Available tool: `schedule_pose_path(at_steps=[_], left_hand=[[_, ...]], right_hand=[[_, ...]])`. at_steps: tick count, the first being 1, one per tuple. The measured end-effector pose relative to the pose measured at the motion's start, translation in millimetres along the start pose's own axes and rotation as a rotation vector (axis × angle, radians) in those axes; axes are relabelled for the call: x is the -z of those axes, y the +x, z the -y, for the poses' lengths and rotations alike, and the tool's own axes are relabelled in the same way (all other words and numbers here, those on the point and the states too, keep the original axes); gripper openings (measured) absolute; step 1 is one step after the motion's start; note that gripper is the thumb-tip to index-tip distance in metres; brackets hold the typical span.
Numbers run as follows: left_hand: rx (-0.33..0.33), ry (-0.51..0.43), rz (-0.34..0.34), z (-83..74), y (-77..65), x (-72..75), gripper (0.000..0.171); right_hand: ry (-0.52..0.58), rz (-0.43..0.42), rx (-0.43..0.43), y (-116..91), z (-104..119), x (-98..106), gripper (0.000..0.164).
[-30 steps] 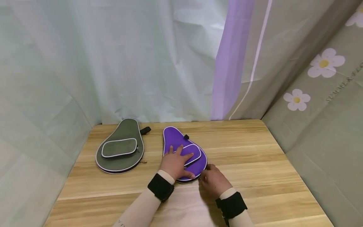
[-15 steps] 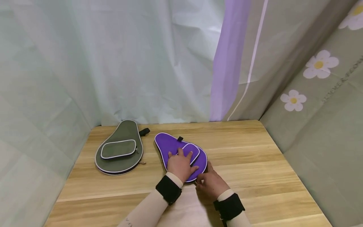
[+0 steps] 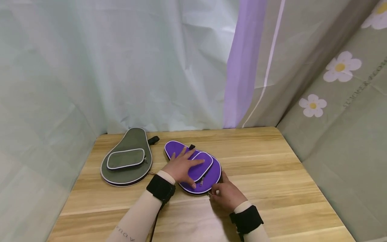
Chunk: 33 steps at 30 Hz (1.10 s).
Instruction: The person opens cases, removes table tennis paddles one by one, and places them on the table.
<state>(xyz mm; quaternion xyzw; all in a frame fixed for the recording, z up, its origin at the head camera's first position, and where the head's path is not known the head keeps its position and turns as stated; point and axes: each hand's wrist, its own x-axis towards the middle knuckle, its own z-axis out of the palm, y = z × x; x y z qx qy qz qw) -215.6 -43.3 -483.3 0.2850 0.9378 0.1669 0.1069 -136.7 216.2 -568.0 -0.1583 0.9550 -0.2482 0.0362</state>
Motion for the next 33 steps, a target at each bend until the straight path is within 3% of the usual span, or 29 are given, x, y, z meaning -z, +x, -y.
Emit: schedule_pose_path(at_steps=[6, 9, 17, 21, 25, 33], left_hand=[[-0.008, -0.051, 0.089, 12.1, 8.1, -5.5, 0.103], [0.002, -0.034, 0.099, 11.8, 7.9, -6.4, 0.100], [0.034, 0.014, 0.067, 4.2, 9.2, -11.1, 0.098], [0.053, 0.031, 0.049, 1.2, 9.7, -16.8, 0.099], [0.064, 0.053, 0.018, -4.4, 8.6, -17.4, 0.099], [0.121, 0.168, -0.031, -15.9, 7.3, -21.5, 0.100]], right_hand=[[0.006, 0.001, 0.041, -5, 8, 8, 0.030], [-0.004, -0.007, 0.037, -5, 6, 5, 0.031], [-0.023, -0.031, 0.038, -3, -1, 5, 0.034], [0.000, -0.024, 0.029, -8, 11, 19, 0.032], [-0.025, -0.042, 0.062, -11, 13, 20, 0.030], [-0.034, -0.060, 0.058, -10, 9, 14, 0.031]])
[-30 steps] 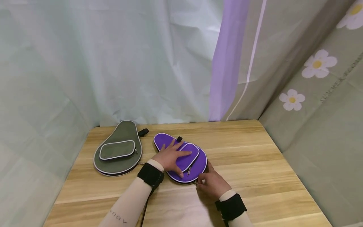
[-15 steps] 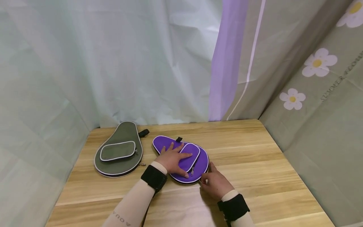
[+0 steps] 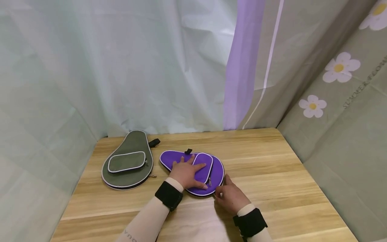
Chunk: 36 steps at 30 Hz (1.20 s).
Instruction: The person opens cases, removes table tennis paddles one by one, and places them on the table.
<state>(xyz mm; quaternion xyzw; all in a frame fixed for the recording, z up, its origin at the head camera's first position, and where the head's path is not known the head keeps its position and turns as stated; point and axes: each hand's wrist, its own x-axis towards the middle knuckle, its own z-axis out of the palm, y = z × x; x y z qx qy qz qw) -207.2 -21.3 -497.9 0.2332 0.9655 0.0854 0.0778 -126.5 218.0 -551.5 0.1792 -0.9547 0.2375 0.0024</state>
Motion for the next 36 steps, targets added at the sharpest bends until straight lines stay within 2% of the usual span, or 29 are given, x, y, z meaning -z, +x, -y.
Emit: schedule_pose_path(at_steps=[4, 10, 12, 17, 20, 24, 28, 30, 32, 33, 36], left_hand=[[0.087, 0.052, -0.007, -9.5, -2.5, -3.5, 0.103], [0.204, 0.122, -0.081, -27.1, -5.3, -12.2, 0.103], [0.241, 0.157, -0.106, -33.0, -5.0, -16.6, 0.104], [0.298, 0.238, -0.165, -45.7, -4.0, -22.6, 0.107], [0.310, 0.250, -0.192, -48.9, -3.3, -23.1, 0.109], [0.235, 0.193, -0.152, -38.2, -5.2, -12.1, 0.110], [0.112, 0.027, -0.068, -4.3, -9.4, 1.7, 0.101], [0.058, -0.047, -0.060, 16.4, -9.8, -1.5, 0.094], [0.003, -0.083, -0.067, 35.4, -6.8, -13.4, 0.089], [-0.002, -0.090, -0.054, 39.1, -6.9, -14.1, 0.086], [-0.034, -0.093, -0.080, 43.1, -8.0, -16.6, 0.080]], right_hand=[[0.019, 0.018, -0.037, 2, -5, -5, 0.035], [0.018, 0.037, -0.066, 3, -6, -9, 0.036], [-0.007, 0.013, -0.055, 4, -13, -16, 0.037], [-0.035, -0.042, -0.027, 8, -21, -25, 0.040], [-0.032, -0.054, -0.018, 10, -22, -27, 0.040], [-0.038, -0.034, -0.026, 11, -21, -28, 0.039], [-0.036, -0.017, -0.016, 11, -19, -25, 0.035], [-0.041, -0.016, -0.009, 10, -18, -23, 0.033], [-0.043, -0.020, 0.000, 10, -17, -22, 0.033], [-0.038, -0.021, 0.001, 10, -16, -21, 0.033], [-0.031, -0.019, 0.015, 10, -12, -17, 0.034]])
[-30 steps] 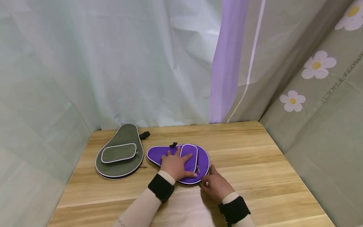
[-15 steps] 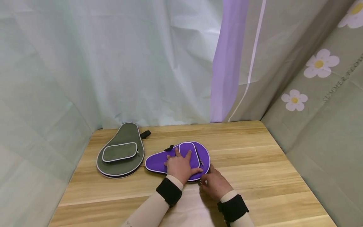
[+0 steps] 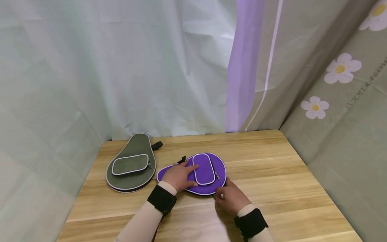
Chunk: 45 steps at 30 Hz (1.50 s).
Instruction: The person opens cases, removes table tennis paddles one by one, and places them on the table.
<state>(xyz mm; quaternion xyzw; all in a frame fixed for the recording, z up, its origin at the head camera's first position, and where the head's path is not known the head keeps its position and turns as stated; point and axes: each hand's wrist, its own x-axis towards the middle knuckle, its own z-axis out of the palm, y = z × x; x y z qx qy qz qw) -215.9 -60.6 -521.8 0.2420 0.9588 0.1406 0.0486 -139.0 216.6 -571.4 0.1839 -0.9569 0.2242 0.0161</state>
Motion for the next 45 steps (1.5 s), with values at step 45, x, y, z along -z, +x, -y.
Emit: schedule_pose_path(at_steps=[45], left_hand=[[-0.094, 0.159, 0.077, -47.9, -28.3, 50.1, 0.083]], right_hand=[[0.004, -0.036, 0.052, -1, 5, 7, 0.030]])
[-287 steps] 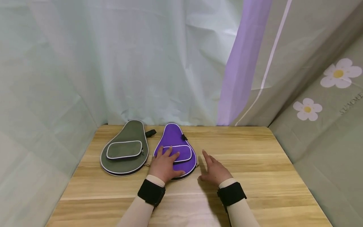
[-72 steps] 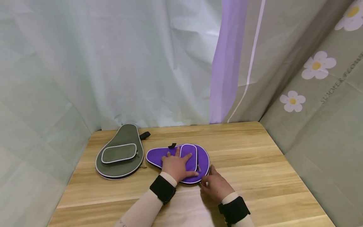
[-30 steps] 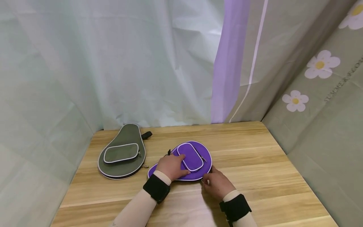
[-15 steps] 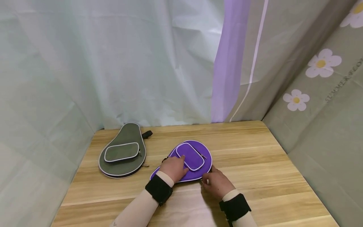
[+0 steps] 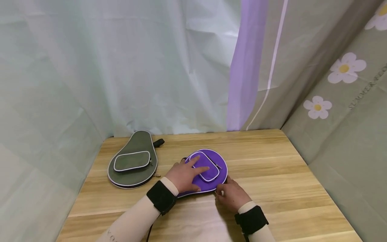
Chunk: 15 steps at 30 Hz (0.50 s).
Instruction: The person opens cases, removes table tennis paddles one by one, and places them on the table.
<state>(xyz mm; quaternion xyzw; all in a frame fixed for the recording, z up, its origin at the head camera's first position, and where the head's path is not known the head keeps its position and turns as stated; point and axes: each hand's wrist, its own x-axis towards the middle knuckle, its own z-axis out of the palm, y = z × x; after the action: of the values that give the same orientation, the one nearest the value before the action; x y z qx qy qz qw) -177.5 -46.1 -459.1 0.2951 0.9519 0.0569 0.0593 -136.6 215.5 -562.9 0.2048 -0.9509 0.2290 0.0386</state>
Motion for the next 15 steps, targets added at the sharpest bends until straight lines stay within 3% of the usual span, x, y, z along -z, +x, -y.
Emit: schedule_pose_path(at_steps=[8, 15], left_hand=[[-0.093, 0.159, -0.064, 4.7, 15.8, -2.9, 0.078], [-0.185, 0.134, 0.144, 4.4, 39.9, 2.1, 0.066]], right_hand=[[-0.011, 0.014, -0.020, -1, -6, -8, 0.026], [-0.044, 0.025, -0.069, 4, -14, -13, 0.031]])
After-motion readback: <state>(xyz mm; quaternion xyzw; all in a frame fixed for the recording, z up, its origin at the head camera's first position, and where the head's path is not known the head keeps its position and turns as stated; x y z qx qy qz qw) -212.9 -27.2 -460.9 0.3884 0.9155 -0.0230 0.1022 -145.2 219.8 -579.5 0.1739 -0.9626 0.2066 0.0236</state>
